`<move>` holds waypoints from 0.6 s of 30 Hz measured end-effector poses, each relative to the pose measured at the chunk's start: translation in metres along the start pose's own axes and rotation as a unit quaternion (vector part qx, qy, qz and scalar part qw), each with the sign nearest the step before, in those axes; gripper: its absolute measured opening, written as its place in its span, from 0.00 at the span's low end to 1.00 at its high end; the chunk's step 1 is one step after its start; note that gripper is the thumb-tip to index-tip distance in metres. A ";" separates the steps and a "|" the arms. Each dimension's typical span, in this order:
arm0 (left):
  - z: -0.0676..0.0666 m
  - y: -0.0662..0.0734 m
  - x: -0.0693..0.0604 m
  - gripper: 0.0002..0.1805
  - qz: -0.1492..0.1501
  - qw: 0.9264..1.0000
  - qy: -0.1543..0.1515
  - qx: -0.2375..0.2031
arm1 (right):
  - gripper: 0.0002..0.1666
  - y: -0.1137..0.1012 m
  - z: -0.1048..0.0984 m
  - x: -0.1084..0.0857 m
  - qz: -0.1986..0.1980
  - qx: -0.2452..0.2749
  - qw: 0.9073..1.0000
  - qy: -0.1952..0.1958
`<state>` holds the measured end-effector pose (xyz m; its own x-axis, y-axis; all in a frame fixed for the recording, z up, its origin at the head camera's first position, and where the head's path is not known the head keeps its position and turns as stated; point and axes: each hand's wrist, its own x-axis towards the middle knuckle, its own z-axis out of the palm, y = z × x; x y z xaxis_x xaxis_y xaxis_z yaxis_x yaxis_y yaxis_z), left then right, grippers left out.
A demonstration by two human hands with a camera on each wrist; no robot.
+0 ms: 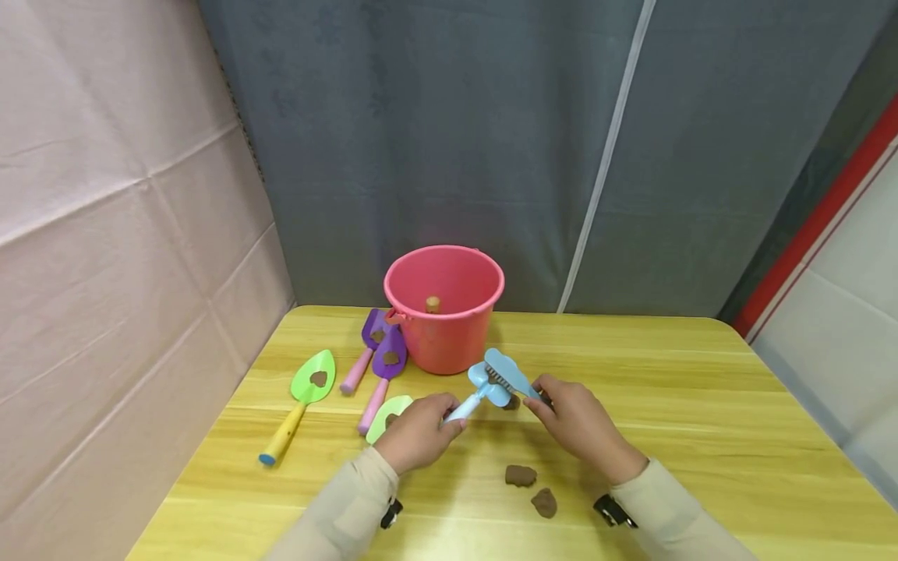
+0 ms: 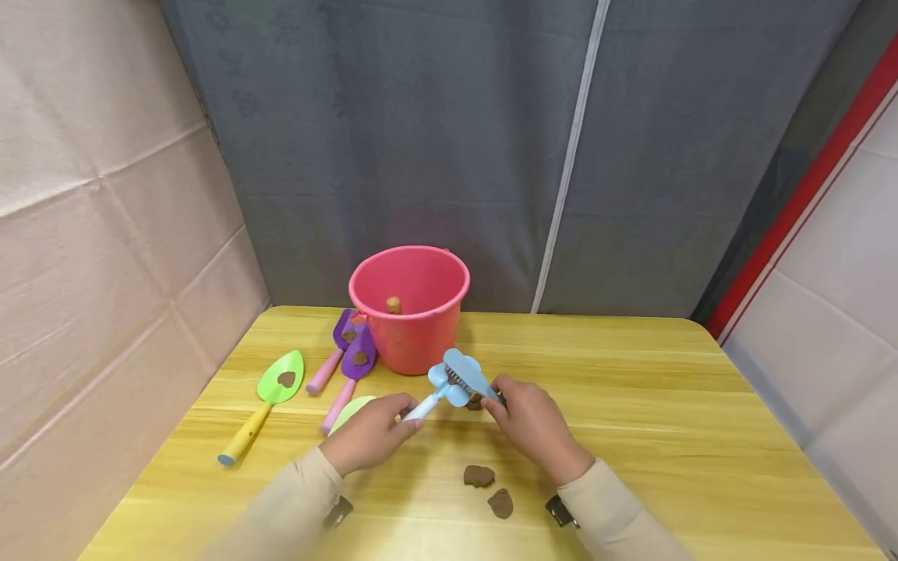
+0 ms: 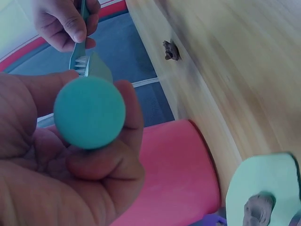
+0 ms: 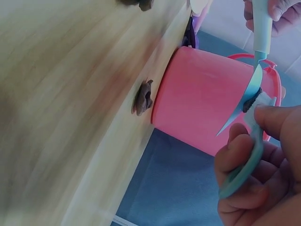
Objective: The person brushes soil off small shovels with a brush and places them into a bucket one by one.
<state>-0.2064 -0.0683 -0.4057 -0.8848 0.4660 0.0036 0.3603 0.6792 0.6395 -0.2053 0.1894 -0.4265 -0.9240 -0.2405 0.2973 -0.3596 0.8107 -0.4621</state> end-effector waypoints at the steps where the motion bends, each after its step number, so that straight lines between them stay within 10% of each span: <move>1: 0.001 0.000 0.000 0.06 0.000 1.000 0.002 0.001 | 0.06 0.000 0.000 0.001 -0.002 -0.002 1.000 0.003; 18: 0.004 -0.001 0.000 0.05 -0.010 1.000 0.012 -0.014 | 0.07 0.002 -0.001 0.003 0.009 -0.008 1.000 0.004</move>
<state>-0.2059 -0.0669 -0.4098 -0.8982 0.4396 0.0087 0.3348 0.6710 0.6616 -0.2087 0.1910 -0.4260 -0.9289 -0.2221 0.2965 -0.3418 0.8226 -0.4545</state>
